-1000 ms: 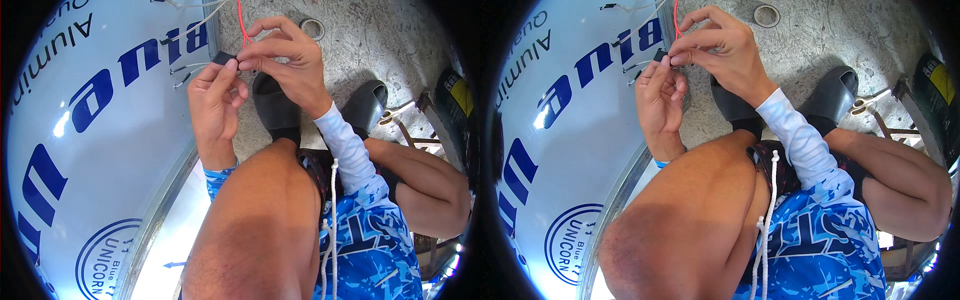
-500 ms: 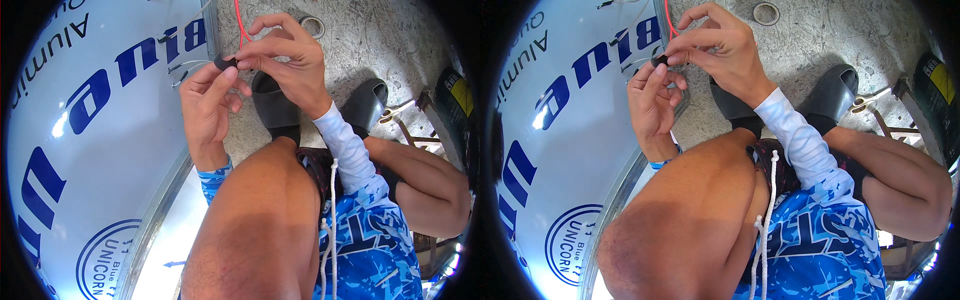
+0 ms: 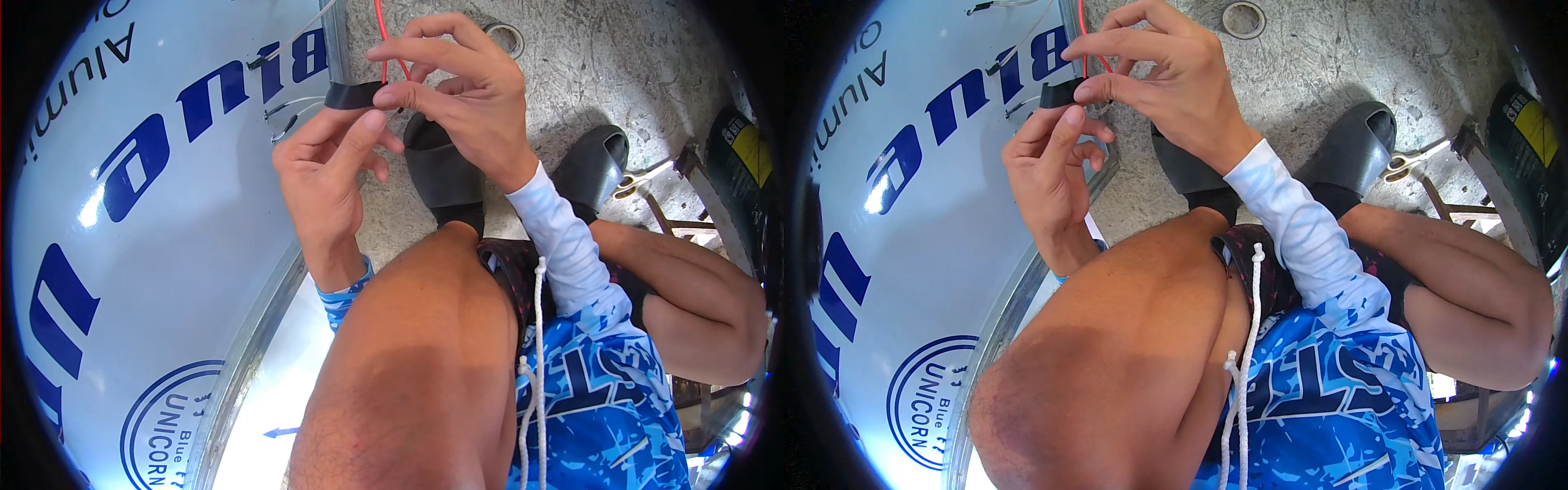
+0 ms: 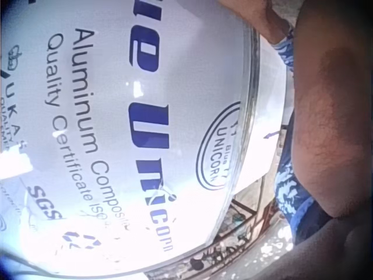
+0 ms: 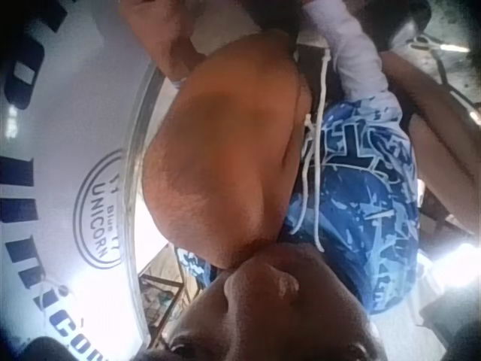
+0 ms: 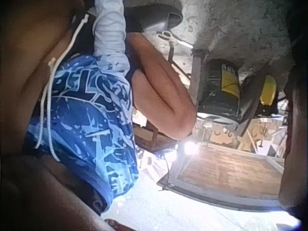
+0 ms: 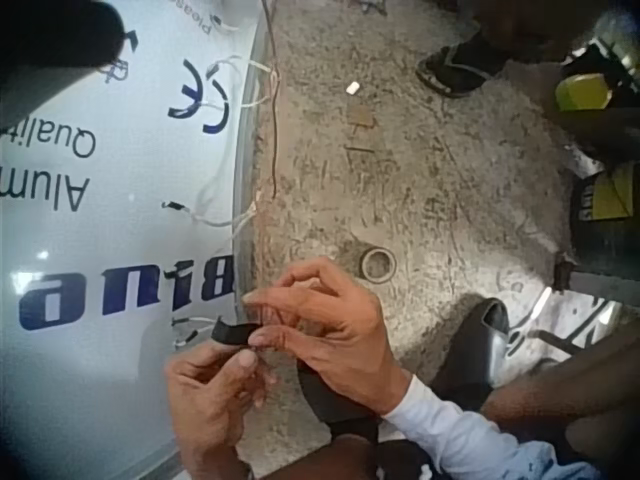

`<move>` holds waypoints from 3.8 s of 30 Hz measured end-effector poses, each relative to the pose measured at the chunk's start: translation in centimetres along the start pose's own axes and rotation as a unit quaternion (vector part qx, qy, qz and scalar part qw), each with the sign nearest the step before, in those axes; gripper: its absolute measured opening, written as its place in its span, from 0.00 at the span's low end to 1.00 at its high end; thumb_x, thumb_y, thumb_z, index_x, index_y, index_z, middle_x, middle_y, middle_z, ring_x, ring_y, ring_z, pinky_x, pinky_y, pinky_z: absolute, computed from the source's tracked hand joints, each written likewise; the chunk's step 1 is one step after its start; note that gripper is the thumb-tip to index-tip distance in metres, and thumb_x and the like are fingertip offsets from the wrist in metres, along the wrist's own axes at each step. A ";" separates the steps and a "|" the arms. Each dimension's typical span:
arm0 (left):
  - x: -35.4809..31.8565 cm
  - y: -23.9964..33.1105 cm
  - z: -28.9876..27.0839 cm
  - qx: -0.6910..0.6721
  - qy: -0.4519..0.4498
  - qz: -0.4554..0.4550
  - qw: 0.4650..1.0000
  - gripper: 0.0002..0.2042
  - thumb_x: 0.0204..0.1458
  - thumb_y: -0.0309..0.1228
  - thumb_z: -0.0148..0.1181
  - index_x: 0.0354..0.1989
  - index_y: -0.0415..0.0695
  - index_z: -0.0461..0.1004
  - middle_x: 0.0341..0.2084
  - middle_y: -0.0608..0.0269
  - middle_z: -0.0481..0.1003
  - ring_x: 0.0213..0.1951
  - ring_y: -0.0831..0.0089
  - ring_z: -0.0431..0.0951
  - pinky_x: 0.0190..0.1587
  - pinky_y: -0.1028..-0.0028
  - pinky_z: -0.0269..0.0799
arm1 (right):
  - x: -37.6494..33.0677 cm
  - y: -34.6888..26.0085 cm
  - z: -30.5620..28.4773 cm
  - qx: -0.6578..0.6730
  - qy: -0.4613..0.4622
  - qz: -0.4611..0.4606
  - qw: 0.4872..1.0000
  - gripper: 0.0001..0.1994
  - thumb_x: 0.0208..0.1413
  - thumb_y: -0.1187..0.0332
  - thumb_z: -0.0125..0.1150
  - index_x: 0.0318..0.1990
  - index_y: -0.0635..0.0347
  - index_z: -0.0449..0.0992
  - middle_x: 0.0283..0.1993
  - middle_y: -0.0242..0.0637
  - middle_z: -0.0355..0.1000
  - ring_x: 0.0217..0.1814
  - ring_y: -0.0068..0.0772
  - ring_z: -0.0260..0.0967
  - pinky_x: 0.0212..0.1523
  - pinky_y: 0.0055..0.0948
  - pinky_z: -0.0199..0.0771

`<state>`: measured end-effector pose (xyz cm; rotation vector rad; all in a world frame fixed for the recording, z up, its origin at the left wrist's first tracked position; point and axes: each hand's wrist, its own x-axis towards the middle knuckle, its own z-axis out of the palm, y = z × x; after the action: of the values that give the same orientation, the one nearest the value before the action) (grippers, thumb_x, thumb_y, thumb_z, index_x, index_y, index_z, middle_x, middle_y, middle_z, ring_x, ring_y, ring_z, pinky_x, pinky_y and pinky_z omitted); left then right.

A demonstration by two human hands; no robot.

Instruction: Taping exposed electrical wire connections with black insulating tape.

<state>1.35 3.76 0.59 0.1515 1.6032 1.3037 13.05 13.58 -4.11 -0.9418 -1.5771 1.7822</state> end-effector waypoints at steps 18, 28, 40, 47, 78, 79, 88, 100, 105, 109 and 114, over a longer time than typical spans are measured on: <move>0.0 0.1 0.7 0.085 0.078 0.045 0.992 0.05 0.49 0.21 0.64 0.32 0.31 0.78 0.21 0.58 0.77 0.21 0.74 0.77 0.20 0.81 0.70 | 0.9 -1.7 -0.7 -0.026 -0.080 0.128 0.988 0.07 0.47 0.70 0.65 0.33 0.61 0.81 0.27 0.38 0.75 0.30 0.32 0.76 0.32 0.25 0.74; 0.5 -0.5 1.1 -0.012 0.137 0.050 0.989 0.06 0.51 0.24 0.63 0.29 0.32 0.77 0.22 0.54 0.77 0.20 0.72 0.77 0.17 0.80 0.67 | 0.6 -1.5 0.5 0.157 -0.069 0.197 0.965 0.09 0.53 0.71 0.66 0.38 0.65 0.75 0.39 0.32 0.70 0.34 0.20 0.69 0.33 0.21 0.70; 0.3 -0.4 1.6 -0.026 0.157 0.075 0.984 0.06 0.52 0.23 0.62 0.28 0.32 0.75 0.24 0.52 0.78 0.21 0.72 0.78 0.17 0.80 0.67 | -0.6 0.0 2.3 0.312 -0.018 0.257 0.914 0.09 0.55 0.70 0.63 0.37 0.69 0.75 0.33 0.36 0.76 0.32 0.20 0.71 0.34 0.22 0.71; 0.0 -0.8 2.0 0.034 0.172 0.115 0.978 0.06 0.51 0.22 0.61 0.27 0.31 0.76 0.23 0.52 0.78 0.21 0.73 0.77 0.18 0.80 0.68 | -0.9 0.7 3.7 0.095 0.064 0.207 0.972 0.07 0.52 0.71 0.62 0.30 0.69 0.77 0.22 0.38 0.73 0.24 0.22 0.69 0.28 0.25 0.70; 0.2 -0.7 1.9 0.016 0.176 0.131 0.975 0.06 0.52 0.23 0.61 0.28 0.32 0.75 0.24 0.53 0.78 0.23 0.74 0.77 0.20 0.79 0.71 | -0.5 0.7 2.6 0.203 -0.001 0.174 0.964 0.11 0.53 0.65 0.61 0.33 0.67 0.78 0.25 0.36 0.74 0.29 0.18 0.68 0.31 0.22 0.68; 0.3 -0.7 2.0 0.014 0.176 0.132 0.975 0.06 0.52 0.23 0.61 0.28 0.32 0.75 0.24 0.53 0.78 0.23 0.74 0.77 0.20 0.79 0.71 | -0.4 0.6 2.5 0.205 0.000 0.164 0.965 0.11 0.53 0.65 0.61 0.33 0.67 0.78 0.25 0.36 0.74 0.29 0.18 0.68 0.31 0.22 0.68; 0.2 -0.6 2.1 -0.003 0.171 0.123 0.978 0.06 0.52 0.24 0.62 0.28 0.32 0.75 0.24 0.53 0.78 0.22 0.74 0.76 0.19 0.80 0.68 | 0.3 0.7 2.5 0.093 0.018 0.129 0.987 0.11 0.53 0.65 0.62 0.34 0.67 0.79 0.25 0.35 0.76 0.26 0.20 0.69 0.29 0.23 0.68; 1.2 -1.0 1.6 0.030 0.176 0.172 0.969 0.05 0.55 0.26 0.59 0.30 0.37 0.74 0.28 0.55 0.78 0.30 0.73 0.77 0.31 0.76 0.71 | 1.1 -0.6 0.6 0.233 -0.023 0.208 0.950 0.12 0.55 0.67 0.63 0.42 0.67 0.79 0.29 0.34 0.75 0.29 0.19 0.72 0.28 0.21 0.77; 0.9 -0.7 1.5 -0.028 0.144 0.150 0.978 0.04 0.56 0.25 0.57 0.32 0.36 0.74 0.30 0.56 0.78 0.32 0.73 0.78 0.35 0.73 0.75 | 1.2 -0.3 0.6 0.263 -0.068 0.231 0.934 0.12 0.54 0.68 0.64 0.43 0.67 0.79 0.28 0.32 0.75 0.28 0.19 0.71 0.25 0.19 0.75; 0.5 -0.5 1.8 0.009 0.159 0.157 0.975 0.05 0.56 0.25 0.57 0.34 0.34 0.74 0.30 0.55 0.78 0.32 0.71 0.79 0.35 0.72 0.78 | 1.0 -0.2 0.8 0.257 -0.067 0.216 0.939 0.13 0.54 0.68 0.64 0.43 0.67 0.79 0.29 0.33 0.75 0.28 0.18 0.71 0.23 0.18 0.73; 0.4 -0.4 2.2 0.022 0.173 0.153 0.973 0.07 0.55 0.24 0.59 0.36 0.31 0.76 0.28 0.55 0.78 0.30 0.72 0.79 0.33 0.74 0.80 | 1.1 -0.4 0.9 0.261 -0.083 0.232 0.933 0.13 0.55 0.69 0.63 0.44 0.69 0.78 0.33 0.37 0.77 0.27 0.18 0.71 0.21 0.17 0.71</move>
<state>2.99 5.30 0.22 0.2146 1.9624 1.5988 11.70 13.95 -3.85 -0.9611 -0.9116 2.4974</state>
